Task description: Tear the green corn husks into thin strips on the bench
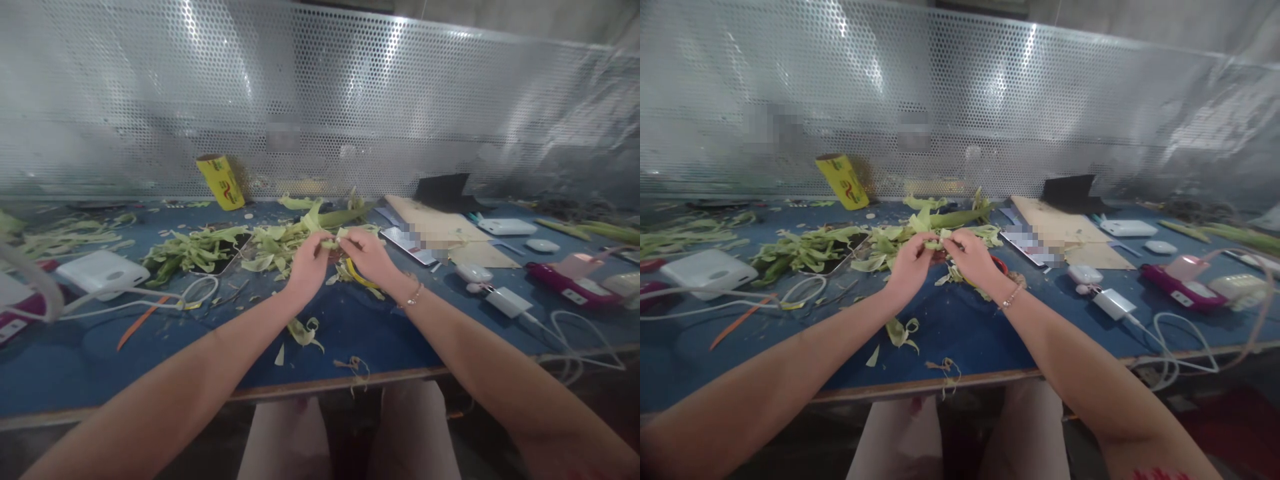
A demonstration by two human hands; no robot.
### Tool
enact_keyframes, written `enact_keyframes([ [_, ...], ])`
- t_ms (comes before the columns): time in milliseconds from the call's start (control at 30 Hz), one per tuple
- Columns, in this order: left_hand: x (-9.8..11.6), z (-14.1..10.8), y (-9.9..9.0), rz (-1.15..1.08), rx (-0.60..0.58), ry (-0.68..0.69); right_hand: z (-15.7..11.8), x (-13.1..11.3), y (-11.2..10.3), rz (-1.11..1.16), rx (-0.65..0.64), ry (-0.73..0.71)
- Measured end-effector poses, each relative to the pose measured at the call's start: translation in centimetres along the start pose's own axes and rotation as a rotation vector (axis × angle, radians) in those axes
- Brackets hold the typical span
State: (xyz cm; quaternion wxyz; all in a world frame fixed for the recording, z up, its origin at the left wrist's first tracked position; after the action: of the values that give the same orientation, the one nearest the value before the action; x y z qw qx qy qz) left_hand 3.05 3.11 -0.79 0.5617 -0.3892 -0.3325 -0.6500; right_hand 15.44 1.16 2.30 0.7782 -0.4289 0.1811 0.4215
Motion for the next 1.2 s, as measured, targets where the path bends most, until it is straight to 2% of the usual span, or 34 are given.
enact_keyframes([
  [100, 0.2, 0.0, -0.3, 0.137, -0.003, 0.071, -0.1, 0.0, 0.1, 0.034, -0.010, 0.022],
  [233, 0.7, -0.2, -0.6, 0.258, 0.011, 0.141, 0.0, -0.1, 0.2, 0.046, 0.024, -0.016],
  [333, 1.2, -0.4, -0.6, 0.244, 0.028, 0.151, 0.0, 0.1, 0.3, 0.051, 0.028, -0.002],
  [567, 1.5, -0.4, -0.8, 0.203, 0.063, 0.069, -0.4, -0.1, 0.7, 0.034, -0.004, 0.011],
  [733, 1.5, -0.2, -0.8, 0.249, 0.030, 0.003, -0.5, 0.0, 1.1, 0.020, -0.047, 0.004],
  [1000, 1.6, -0.1, -0.7, 0.186, 0.010, 0.083, -0.3, 0.0, 0.8, 0.086, -0.033, 0.064],
  [1200, 1.7, -0.1, -0.5, 0.102, 0.022, 0.070, -0.4, -0.4, 0.6, 0.059, 0.032, 0.041],
])
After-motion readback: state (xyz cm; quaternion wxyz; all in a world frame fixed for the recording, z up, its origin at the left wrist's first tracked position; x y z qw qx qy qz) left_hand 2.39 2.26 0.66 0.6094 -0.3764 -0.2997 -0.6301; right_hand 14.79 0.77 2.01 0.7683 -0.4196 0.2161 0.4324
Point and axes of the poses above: each hand's wrist, its own z-axis towards the middle knuckle, its own y-axis out of the palm, x = y × z, the point moved 4 cm from there along z, towards the middle knuckle, and after that the axes turned 6 degrees about y, right-handed, at the moved point
